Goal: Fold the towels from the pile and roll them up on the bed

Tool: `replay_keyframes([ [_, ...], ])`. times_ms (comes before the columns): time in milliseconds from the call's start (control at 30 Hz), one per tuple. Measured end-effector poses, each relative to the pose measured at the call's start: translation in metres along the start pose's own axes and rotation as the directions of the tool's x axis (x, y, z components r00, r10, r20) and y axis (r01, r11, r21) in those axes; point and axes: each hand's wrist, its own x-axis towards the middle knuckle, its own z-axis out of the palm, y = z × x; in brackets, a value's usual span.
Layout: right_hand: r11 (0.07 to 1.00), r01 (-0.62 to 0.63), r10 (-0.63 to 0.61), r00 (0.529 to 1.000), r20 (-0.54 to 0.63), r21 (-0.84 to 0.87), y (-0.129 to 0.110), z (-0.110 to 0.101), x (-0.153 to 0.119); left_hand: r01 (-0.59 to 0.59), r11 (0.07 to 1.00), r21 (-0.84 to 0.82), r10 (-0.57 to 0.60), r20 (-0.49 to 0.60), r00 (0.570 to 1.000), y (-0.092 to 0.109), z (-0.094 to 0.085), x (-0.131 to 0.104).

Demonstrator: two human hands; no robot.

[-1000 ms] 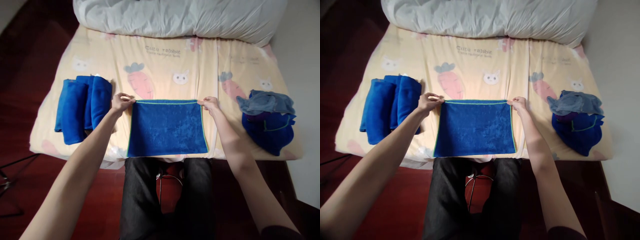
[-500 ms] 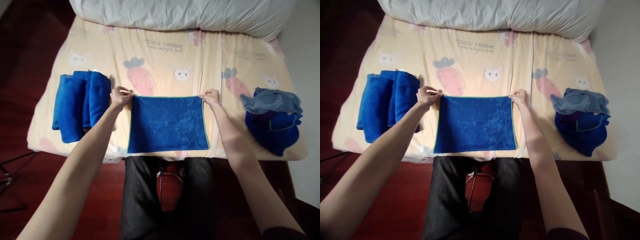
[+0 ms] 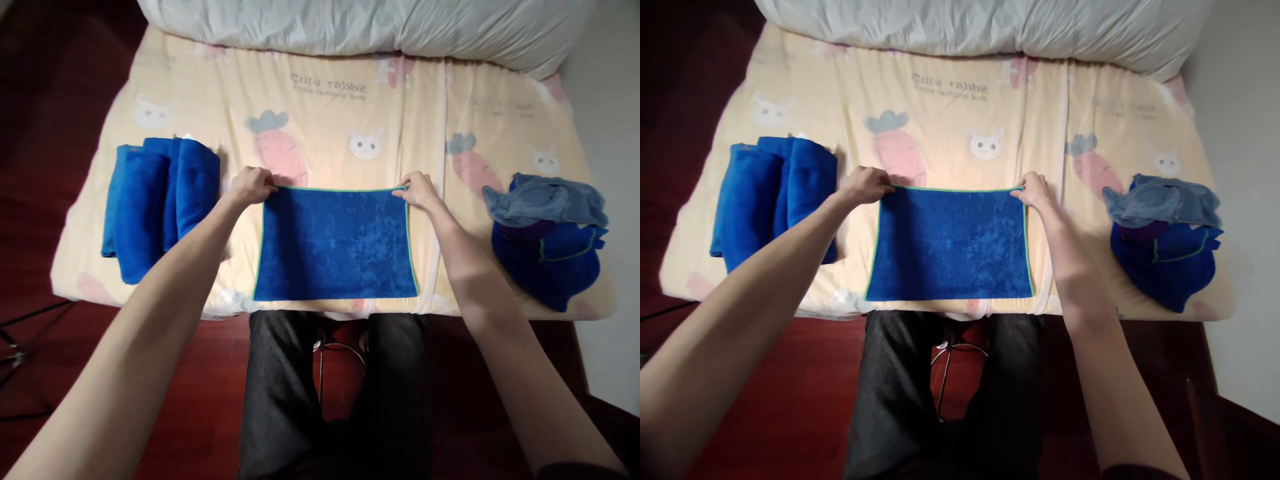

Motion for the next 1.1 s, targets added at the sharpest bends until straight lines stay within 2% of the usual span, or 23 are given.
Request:
replay_keyframes([
  [67, 0.999, 0.005, -0.009, 0.993, -0.114, -0.034, -0.010, 0.009, -0.010, 0.001, 1.000, -0.009, -0.002, -0.130, 0.992, 0.015, 0.008, -0.010],
  [167, 0.983, 0.154, -0.174, 0.953, -0.246, -0.099, -0.032, 0.035, -0.040, -0.089, 0.996, -0.020, 0.081, -0.264, 0.961, 0.045, 0.032, -0.041],
  [200, 0.965, 0.230, -0.253, 0.940, -0.230, -0.123, -0.038, 0.044, -0.051, -0.151, 0.988, -0.012, 0.143, -0.256, 0.956, 0.052, 0.042, -0.052],
  [300, 0.897, 0.419, -0.425, 0.905, -0.015, -0.143, -0.040, 0.063, -0.077, -0.297, 0.955, 0.006, 0.294, -0.139, 0.946, 0.054, 0.065, -0.076],
  [367, 0.901, 0.407, -0.404, 0.913, 0.055, -0.152, -0.032, 0.064, -0.080, -0.285, 0.958, -0.006, 0.283, -0.122, 0.951, 0.045, 0.070, -0.079],
  [433, 0.938, 0.296, -0.300, 0.954, 0.007, -0.182, -0.027, 0.060, -0.078, -0.231, 0.973, -0.025, 0.224, -0.155, 0.962, 0.041, 0.070, -0.076],
  [500, 0.958, 0.206, -0.223, 0.972, -0.069, -0.197, -0.034, 0.058, -0.080, -0.205, 0.978, -0.038, 0.195, -0.185, 0.963, 0.048, 0.071, -0.077],
  [533, 0.959, 0.205, -0.225, 0.971, -0.085, -0.196, -0.040, 0.060, -0.087, -0.216, 0.976, -0.040, 0.205, -0.186, 0.961, 0.055, 0.073, -0.083],
  [633, 0.926, 0.346, -0.352, 0.936, -0.017, -0.154, -0.059, 0.072, -0.125, -0.312, 0.949, -0.037, 0.306, -0.123, 0.944, 0.075, 0.083, -0.118],
  [700, 0.903, 0.416, -0.412, 0.909, 0.057, -0.106, -0.058, 0.078, -0.155, -0.336, 0.941, -0.028, 0.333, -0.080, 0.940, 0.076, 0.089, -0.150],
  [767, 0.922, 0.376, -0.372, 0.926, 0.057, -0.094, -0.047, 0.077, -0.176, -0.265, 0.964, -0.012, 0.263, -0.101, 0.960, 0.067, 0.089, -0.175],
  [833, 0.950, 0.289, -0.291, 0.957, 0.008, -0.116, -0.038, 0.072, -0.186, -0.156, 0.988, -0.010, 0.153, -0.146, 0.977, 0.062, 0.087, -0.191],
  [900, 0.962, 0.232, -0.241, 0.969, -0.050, -0.143, -0.041, 0.071, -0.192, -0.106, 0.994, -0.019, 0.101, -0.161, 0.982, 0.067, 0.088, -0.200],
  [967, 0.954, 0.259, -0.271, 0.960, -0.064, -0.153, -0.055, 0.077, -0.200, -0.157, 0.987, -0.023, 0.153, -0.132, 0.979, 0.080, 0.092, -0.210],
  [1033, 0.932, 0.334, -0.341, 0.940, -0.024, -0.142, -0.067, 0.086, -0.213, -0.224, 0.974, -0.022, 0.221, -0.095, 0.971, 0.091, 0.099, -0.224],
  [1100, 0.926, 0.359, -0.361, 0.933, 0.005, -0.118, -0.066, 0.091, -0.227, -0.207, 0.978, -0.027, 0.203, -0.095, 0.974, 0.091, 0.102, -0.242],
])
